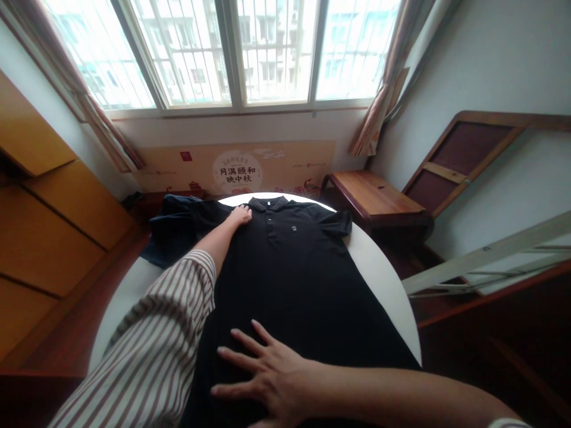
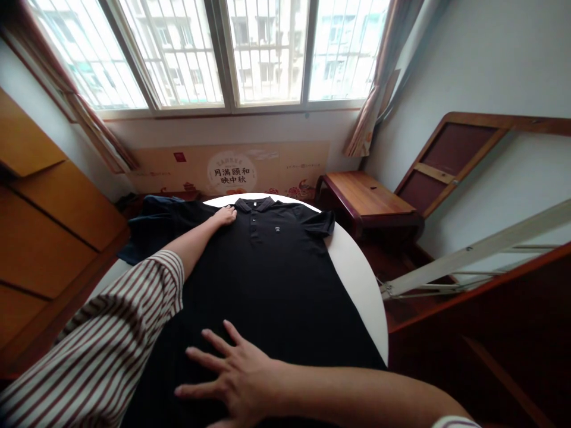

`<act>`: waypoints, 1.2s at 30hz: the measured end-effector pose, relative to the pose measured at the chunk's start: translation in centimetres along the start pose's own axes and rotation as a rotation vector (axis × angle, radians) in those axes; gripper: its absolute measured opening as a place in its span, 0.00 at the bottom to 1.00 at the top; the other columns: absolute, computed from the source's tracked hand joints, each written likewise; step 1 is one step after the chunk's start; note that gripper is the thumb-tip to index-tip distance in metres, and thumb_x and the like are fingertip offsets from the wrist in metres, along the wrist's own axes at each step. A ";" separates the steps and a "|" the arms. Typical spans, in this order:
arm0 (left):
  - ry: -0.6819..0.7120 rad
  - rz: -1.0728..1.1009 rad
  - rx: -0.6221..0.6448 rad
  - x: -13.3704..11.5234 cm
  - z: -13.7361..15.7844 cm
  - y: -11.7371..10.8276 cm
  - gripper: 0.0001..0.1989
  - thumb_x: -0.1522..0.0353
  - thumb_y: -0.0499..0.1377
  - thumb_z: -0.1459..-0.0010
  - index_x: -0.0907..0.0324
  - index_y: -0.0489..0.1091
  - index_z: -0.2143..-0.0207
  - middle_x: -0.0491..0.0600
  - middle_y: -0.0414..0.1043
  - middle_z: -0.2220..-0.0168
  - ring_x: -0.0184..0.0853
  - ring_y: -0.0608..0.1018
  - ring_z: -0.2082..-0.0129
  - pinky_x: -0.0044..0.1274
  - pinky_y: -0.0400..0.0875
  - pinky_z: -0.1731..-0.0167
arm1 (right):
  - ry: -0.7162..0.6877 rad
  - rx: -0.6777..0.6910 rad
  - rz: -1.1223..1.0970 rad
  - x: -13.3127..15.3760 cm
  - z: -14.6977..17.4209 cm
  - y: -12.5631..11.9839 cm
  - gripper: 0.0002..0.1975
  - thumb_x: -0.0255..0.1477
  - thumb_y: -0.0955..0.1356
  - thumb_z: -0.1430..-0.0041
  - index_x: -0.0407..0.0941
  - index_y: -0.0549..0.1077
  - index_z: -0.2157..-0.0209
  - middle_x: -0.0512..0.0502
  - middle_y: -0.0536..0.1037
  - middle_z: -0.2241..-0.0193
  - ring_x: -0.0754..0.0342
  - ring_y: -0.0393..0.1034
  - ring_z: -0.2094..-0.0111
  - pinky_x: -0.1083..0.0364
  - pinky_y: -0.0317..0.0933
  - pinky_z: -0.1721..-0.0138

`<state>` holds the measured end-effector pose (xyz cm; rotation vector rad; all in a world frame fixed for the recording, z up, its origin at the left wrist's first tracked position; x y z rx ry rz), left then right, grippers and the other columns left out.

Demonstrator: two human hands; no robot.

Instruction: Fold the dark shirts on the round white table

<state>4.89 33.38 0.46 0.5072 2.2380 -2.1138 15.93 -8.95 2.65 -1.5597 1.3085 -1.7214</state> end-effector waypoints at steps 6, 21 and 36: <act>-0.064 -0.058 0.096 -0.6 0.0 -0.3 0.25 0.63 0.44 0.33 0.67 0.60 0.39 0.66 0.53 0.33 0.52 0.57 0.34 0.48 0.52 0.40 | -0.084 -0.007 0.070 1.7 1.1 1.7 0.26 0.37 0.60 0.30 0.57 0.53 0.32 0.49 0.44 0.29 0.41 0.30 0.29 0.33 0.35 0.34; 0.122 -0.194 0.108 -2.7 11.0 2.5 0.34 0.50 0.38 0.32 0.55 0.48 0.30 0.58 0.41 0.29 0.51 0.48 0.30 0.41 0.46 0.35 | 0.824 -0.185 0.339 -16.6 3.3 -8.1 0.35 0.50 0.55 0.32 0.47 0.52 0.31 0.40 0.46 0.30 0.37 0.36 0.30 0.34 0.33 0.34; 0.712 0.044 0.107 -11.9 29.7 -4.9 0.15 0.66 0.48 0.31 0.61 0.72 0.56 0.54 0.74 0.60 0.34 0.77 0.61 0.26 0.72 0.56 | 0.309 -0.117 0.061 3.2 11.4 -0.5 0.35 0.44 0.68 0.38 0.40 0.62 0.35 0.33 0.62 0.36 0.41 0.51 0.33 0.39 0.49 0.35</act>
Point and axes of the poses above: each hand's wrist, its own z-axis away from the middle knuckle, its own y-axis out of the palm, x = y × z, the point moved 5 cm from there along -z, towards the middle knuckle
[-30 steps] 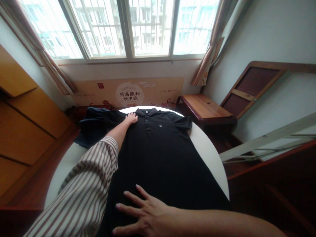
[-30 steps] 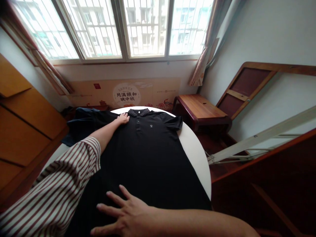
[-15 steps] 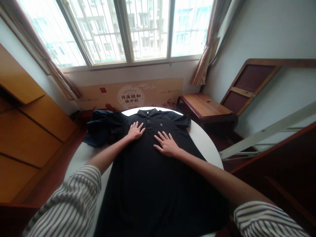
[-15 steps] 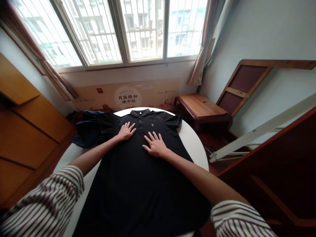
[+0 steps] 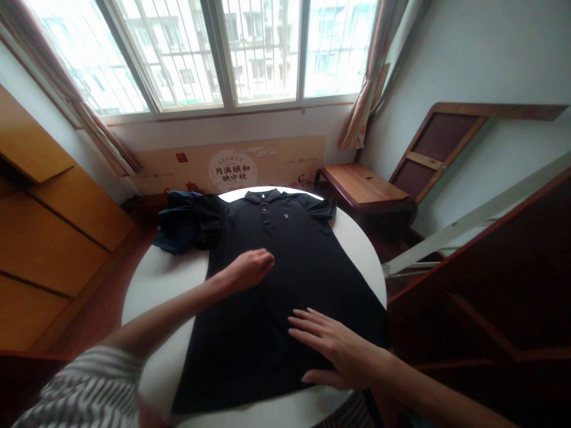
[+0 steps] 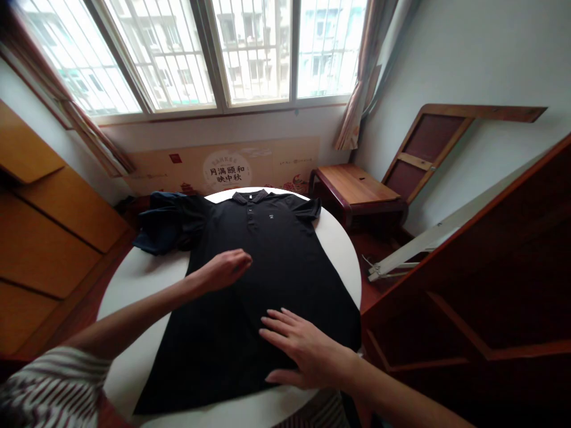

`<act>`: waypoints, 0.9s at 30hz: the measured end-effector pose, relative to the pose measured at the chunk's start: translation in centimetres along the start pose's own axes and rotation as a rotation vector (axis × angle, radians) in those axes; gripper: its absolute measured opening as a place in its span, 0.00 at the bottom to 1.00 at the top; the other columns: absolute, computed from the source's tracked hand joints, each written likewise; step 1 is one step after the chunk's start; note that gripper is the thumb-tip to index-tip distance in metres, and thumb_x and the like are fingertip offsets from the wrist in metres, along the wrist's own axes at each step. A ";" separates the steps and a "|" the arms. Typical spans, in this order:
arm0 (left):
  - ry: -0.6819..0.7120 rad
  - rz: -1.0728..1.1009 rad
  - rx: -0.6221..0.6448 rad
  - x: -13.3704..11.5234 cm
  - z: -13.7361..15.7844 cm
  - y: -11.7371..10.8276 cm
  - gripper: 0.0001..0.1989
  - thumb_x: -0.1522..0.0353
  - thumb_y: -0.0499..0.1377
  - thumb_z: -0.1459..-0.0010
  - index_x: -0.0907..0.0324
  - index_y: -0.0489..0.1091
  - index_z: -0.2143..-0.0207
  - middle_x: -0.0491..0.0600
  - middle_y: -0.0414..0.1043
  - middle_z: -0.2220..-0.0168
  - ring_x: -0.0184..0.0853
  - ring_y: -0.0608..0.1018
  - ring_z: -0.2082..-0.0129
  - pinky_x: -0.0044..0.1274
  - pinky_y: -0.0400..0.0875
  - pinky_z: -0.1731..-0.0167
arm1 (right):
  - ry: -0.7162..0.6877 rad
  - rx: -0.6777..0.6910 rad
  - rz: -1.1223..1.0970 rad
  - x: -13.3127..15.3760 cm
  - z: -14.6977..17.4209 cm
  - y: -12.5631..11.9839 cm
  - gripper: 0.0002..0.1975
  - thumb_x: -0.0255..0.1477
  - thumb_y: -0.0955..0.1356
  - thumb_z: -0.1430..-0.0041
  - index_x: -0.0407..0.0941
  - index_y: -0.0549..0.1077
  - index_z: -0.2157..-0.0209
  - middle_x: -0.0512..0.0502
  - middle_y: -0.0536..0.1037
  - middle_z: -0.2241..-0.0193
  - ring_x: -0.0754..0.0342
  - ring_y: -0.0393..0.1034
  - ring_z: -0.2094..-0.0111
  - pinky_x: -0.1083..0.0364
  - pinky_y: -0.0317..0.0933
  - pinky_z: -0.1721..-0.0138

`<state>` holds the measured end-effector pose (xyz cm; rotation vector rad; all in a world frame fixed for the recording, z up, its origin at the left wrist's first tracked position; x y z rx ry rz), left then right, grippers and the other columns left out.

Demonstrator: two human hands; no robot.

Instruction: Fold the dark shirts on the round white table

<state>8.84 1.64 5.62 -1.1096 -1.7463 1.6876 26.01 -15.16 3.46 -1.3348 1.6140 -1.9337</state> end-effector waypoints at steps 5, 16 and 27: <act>0.182 0.116 0.128 -10.6 13.9 0.9 0.23 0.56 0.61 0.41 0.60 0.69 0.49 0.54 0.73 0.56 0.40 0.76 0.59 0.30 0.75 0.57 | -0.080 -0.148 0.178 2.5 4.4 1.4 0.19 0.31 0.65 0.34 0.37 0.72 0.45 0.35 0.74 0.44 0.43 0.64 0.40 0.45 0.62 0.41; 0.017 0.108 0.000 -9.3 19.6 1.8 0.25 0.83 0.49 0.41 0.58 0.68 0.44 0.53 0.73 0.56 0.34 0.76 0.58 0.22 0.76 0.57 | -0.081 -0.202 0.361 2.4 2.5 2.1 0.12 0.24 0.64 0.34 0.40 0.73 0.51 0.39 0.77 0.60 0.50 0.70 0.58 0.51 0.66 0.57; -0.032 0.364 -0.022 -6.8 21.0 2.8 0.17 0.70 0.51 0.32 0.50 0.68 0.44 0.48 0.69 0.63 0.27 0.75 0.69 0.16 0.71 0.69 | -0.031 -0.206 0.317 2.3 3.2 1.6 0.13 0.31 0.62 0.30 0.43 0.72 0.50 0.40 0.75 0.58 0.49 0.66 0.55 0.50 0.61 0.53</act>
Point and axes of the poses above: each hand's wrist, its own z-axis away from the middle knuckle, its own y-axis out of the palm, x = y × z, the point moved 5 cm from there along -z, towards the middle knuckle
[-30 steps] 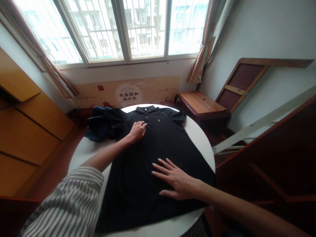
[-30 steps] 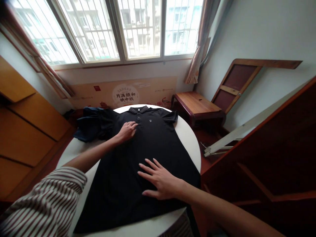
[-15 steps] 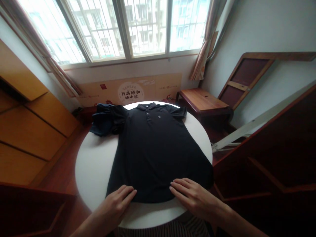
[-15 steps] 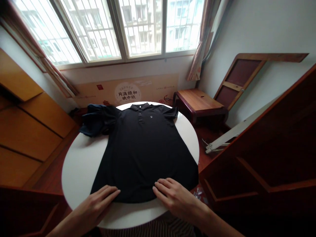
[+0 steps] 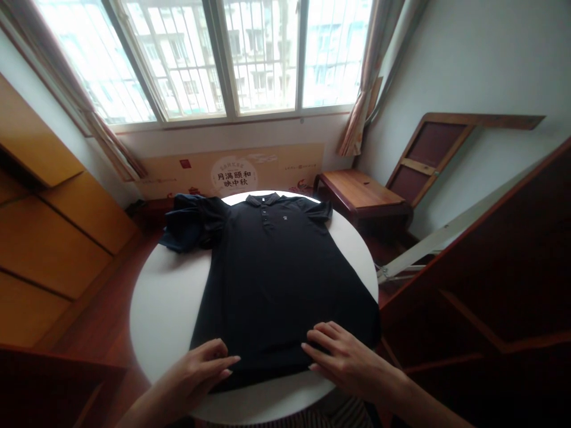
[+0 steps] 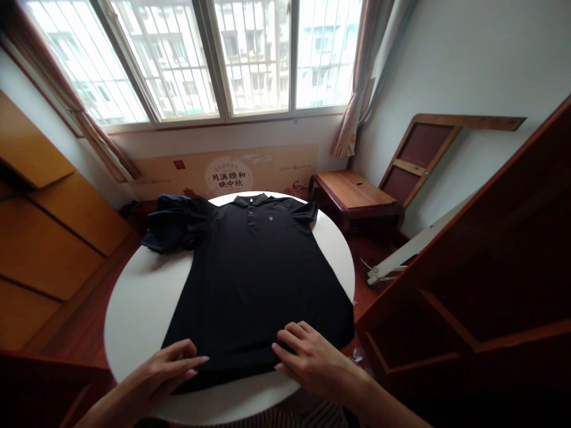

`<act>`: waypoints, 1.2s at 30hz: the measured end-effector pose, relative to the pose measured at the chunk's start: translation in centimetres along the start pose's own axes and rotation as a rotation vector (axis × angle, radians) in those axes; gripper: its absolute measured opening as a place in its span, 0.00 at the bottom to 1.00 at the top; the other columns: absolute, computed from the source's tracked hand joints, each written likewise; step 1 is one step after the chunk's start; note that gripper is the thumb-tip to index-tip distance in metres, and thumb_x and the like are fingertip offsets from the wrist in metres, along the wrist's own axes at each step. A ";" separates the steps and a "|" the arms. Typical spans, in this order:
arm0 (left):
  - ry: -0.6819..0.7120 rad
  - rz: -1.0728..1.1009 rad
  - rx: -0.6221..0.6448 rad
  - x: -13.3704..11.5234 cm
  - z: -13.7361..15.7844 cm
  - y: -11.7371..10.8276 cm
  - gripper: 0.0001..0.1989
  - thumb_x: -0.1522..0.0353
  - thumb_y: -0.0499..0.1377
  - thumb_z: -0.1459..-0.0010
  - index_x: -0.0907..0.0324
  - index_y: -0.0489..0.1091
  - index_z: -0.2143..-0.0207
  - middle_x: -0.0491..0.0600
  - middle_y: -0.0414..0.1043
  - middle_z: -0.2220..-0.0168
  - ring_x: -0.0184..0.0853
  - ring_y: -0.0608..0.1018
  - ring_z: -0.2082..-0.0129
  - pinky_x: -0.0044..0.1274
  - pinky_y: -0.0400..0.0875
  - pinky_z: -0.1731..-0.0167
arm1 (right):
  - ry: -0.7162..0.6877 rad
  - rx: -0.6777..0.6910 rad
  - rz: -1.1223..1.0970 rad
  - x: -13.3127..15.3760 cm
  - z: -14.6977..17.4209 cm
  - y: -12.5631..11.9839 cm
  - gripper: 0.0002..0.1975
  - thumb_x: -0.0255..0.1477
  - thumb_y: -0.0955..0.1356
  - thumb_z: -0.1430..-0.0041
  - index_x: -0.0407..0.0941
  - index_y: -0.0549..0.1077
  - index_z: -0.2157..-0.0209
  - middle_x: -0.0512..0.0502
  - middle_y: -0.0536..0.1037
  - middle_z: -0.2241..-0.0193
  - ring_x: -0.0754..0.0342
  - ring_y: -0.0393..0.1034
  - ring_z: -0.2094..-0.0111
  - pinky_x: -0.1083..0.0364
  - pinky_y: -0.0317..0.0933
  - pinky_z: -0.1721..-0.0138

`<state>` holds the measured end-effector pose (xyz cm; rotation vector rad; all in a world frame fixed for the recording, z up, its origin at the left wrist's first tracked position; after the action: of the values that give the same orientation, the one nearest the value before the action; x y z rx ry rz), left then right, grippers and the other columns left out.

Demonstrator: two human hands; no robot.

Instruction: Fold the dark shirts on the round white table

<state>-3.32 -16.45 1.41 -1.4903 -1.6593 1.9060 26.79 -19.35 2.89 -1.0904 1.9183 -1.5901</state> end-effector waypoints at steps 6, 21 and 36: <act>0.192 -0.172 -0.148 -2.4 -1.2 -1.4 0.17 0.73 0.50 0.32 0.54 0.67 0.44 0.48 0.68 0.69 0.28 0.71 0.74 0.17 0.69 0.74 | -0.011 0.049 0.037 1.2 -2.2 1.7 0.14 0.35 0.63 0.32 0.41 0.72 0.54 0.43 0.74 0.66 0.49 0.67 0.62 0.50 0.62 0.61; 0.074 -0.438 -0.226 -2.1 4.1 -2.7 0.22 0.82 0.48 0.45 0.53 0.69 0.55 0.46 0.75 0.66 0.32 0.77 0.65 0.19 0.74 0.62 | 0.256 -0.143 0.309 -6.2 5.5 -2.0 0.36 0.11 0.59 0.57 0.44 0.70 0.45 0.40 0.75 0.58 0.48 0.73 0.59 0.49 0.72 0.58; -0.391 -0.093 -0.145 1.6 7.5 -0.9 0.09 0.79 0.48 0.45 0.57 0.58 0.74 0.43 0.64 0.75 0.28 0.67 0.77 0.18 0.61 0.75 | 0.579 -0.073 -0.090 -11.8 14.0 -1.4 0.36 0.15 0.56 0.46 0.54 0.64 0.38 0.44 0.71 0.44 0.51 0.77 0.54 0.61 0.73 0.63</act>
<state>-10.25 -19.72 0.27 -1.1089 -2.0287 2.1690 44.68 -18.93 -1.28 -0.8049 2.3244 -2.0681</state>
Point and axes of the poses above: each hand's wrist, its own z-axis away from the middle knuckle, its own y-axis out of the palm, x = y × z, the point moved 5 cm from there along -z, towards the middle knuckle
